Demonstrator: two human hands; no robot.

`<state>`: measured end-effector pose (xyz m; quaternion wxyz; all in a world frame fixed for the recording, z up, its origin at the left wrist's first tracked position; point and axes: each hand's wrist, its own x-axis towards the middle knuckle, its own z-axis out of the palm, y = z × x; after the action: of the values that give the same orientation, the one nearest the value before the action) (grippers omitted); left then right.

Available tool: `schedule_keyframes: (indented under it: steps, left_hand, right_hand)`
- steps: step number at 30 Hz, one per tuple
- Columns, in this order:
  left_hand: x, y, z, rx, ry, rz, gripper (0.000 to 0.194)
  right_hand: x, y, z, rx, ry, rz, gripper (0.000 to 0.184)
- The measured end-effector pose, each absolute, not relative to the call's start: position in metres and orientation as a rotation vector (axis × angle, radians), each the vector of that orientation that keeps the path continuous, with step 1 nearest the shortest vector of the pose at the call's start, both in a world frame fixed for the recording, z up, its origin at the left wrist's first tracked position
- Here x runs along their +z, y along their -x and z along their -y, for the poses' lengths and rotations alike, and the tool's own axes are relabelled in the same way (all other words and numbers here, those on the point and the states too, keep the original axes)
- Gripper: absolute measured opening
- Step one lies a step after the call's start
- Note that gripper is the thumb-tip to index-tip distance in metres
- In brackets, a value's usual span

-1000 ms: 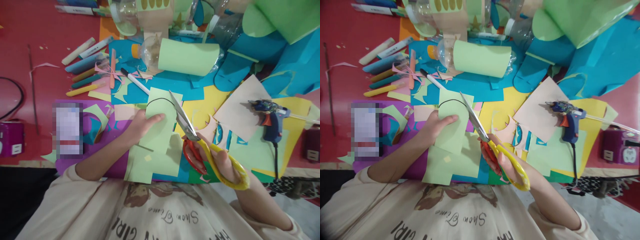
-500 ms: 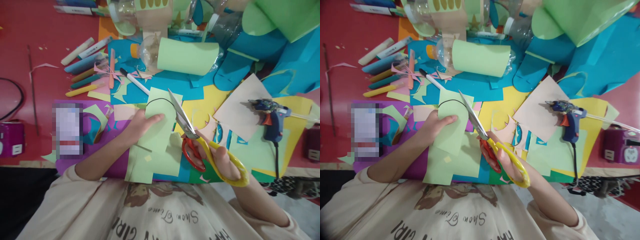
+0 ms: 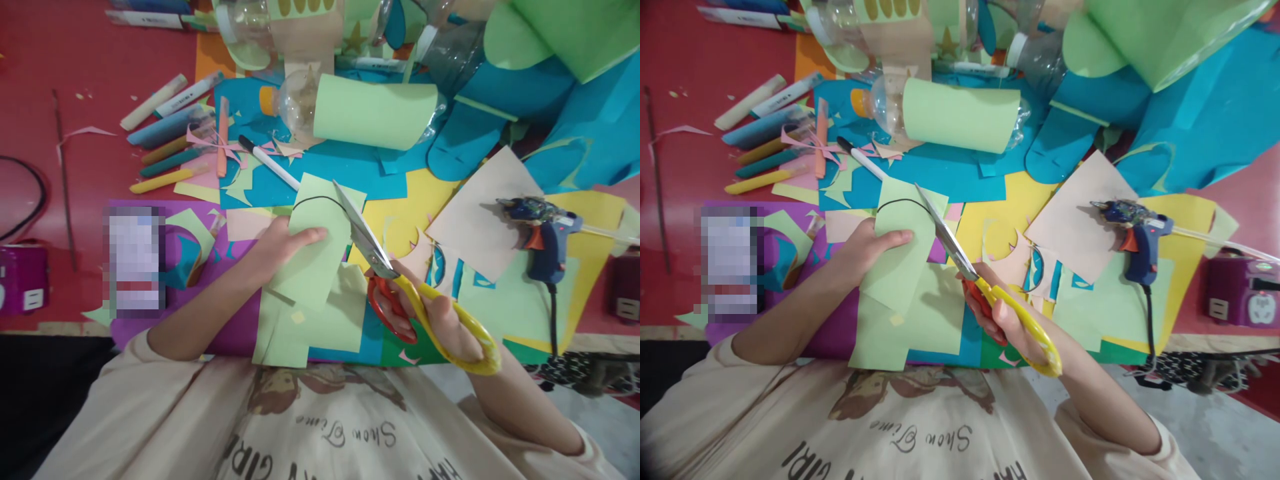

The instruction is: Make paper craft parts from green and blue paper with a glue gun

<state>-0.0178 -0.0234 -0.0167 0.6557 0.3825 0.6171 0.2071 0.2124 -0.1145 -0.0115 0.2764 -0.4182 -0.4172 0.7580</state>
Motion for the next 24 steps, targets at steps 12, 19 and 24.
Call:
schedule_keyframes:
  steps: [12, 19, 24]
  left_hand:
    - [-0.0114, 0.0153, 0.0198, 0.464, -0.818, -1.376, 0.032]
    - [-0.0123, 0.0162, 0.0174, 0.453, -0.8, -1.28, 0.028]
    - [-0.0106, 0.0165, 0.0167, 0.439, -0.796, -1.249, 0.027]
  right_hand:
    - [-0.0036, -0.2169, 0.1106, 2.09, 1.098, 1.147, 0.072]
    - [-0.0069, -0.2202, 0.1122, 2.107, 1.177, 1.061, 0.078]
    - [-0.0066, -0.2218, 0.1135, 2.14, 1.19, 1.035, 0.075]
